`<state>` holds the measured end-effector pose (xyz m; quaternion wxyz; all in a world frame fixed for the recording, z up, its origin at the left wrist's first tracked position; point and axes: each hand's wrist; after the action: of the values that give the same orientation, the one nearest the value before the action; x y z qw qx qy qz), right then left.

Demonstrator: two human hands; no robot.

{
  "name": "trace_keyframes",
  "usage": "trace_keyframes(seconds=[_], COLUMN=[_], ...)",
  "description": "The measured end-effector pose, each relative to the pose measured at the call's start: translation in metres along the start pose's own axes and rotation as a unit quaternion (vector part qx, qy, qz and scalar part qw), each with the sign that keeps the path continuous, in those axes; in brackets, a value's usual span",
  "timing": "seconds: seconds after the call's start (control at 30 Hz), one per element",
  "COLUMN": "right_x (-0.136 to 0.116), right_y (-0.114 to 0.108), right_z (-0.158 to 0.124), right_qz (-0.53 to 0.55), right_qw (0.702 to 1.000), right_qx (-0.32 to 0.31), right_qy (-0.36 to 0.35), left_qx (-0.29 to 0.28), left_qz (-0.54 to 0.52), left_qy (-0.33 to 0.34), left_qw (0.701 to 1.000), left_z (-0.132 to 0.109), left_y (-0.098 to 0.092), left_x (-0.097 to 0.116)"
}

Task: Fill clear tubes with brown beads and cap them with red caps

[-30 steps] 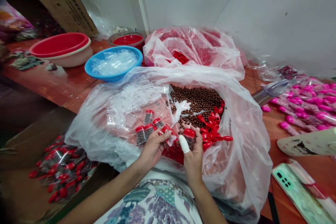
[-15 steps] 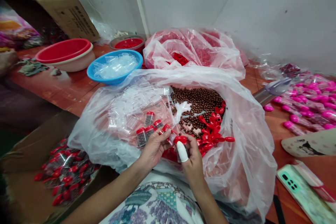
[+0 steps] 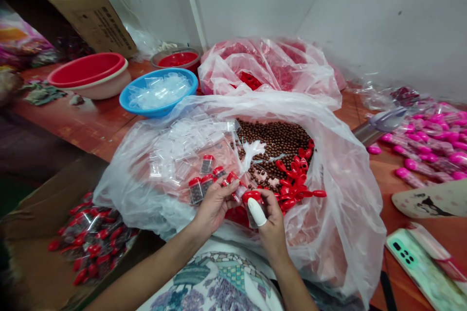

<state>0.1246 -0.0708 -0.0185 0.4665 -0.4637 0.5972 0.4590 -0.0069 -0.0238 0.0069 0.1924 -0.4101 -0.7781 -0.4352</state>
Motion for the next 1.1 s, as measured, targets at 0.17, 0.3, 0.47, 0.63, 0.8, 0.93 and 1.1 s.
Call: trace_keyframes(seconds=[0.17, 0.3, 0.47, 0.63, 0.8, 0.93, 1.1], right_x=[-0.005, -0.006, -0.005, -0.007, -0.01, -0.015, -0.014], right_y=[0.0, 0.002, 0.005, 0.006, 0.003, 0.003, 0.007], right_z=[-0.002, 0.0, 0.004, 0.001, 0.0, -0.003, -0.014], right_qz=[0.003, 0.038, 0.16, 0.122, -0.012, -0.036, -0.117], right_qw=[1.0, 0.999, 0.985, 0.986, 0.992, 0.995, 0.99], right_qx=[-0.003, -0.018, -0.026, -0.084, -0.123, -0.081, -0.057], right_qy=[-0.004, 0.005, 0.066, 0.083, 0.018, 0.043, 0.052], left_qx=[-0.006, -0.015, -0.001, -0.048, -0.084, -0.088, -0.09], left_qz=[0.014, 0.016, -0.029, -0.032, 0.043, 0.075, 0.095], left_qy=[0.024, 0.024, 0.047, 0.109, 0.121, 0.132, 0.139], left_qw=[1.0, 0.999, 0.998, 0.992, 0.988, 0.984, 0.982], left_z=[-0.001, -0.002, 0.001, 0.011, 0.011, 0.008, 0.003], left_y=[0.002, 0.001, 0.009, 0.034, 0.044, 0.038, 0.03], left_x=[0.001, 0.0, 0.007, 0.019, 0.018, 0.008, -0.003])
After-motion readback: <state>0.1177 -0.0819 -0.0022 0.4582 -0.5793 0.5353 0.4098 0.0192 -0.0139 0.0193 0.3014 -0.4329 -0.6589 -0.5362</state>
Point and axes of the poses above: each hand's wrist, its own z-axis towards the middle knuckle, its own y-axis out of the palm, x = y × z, and after that the axes turned 1 degree about x, right-handed
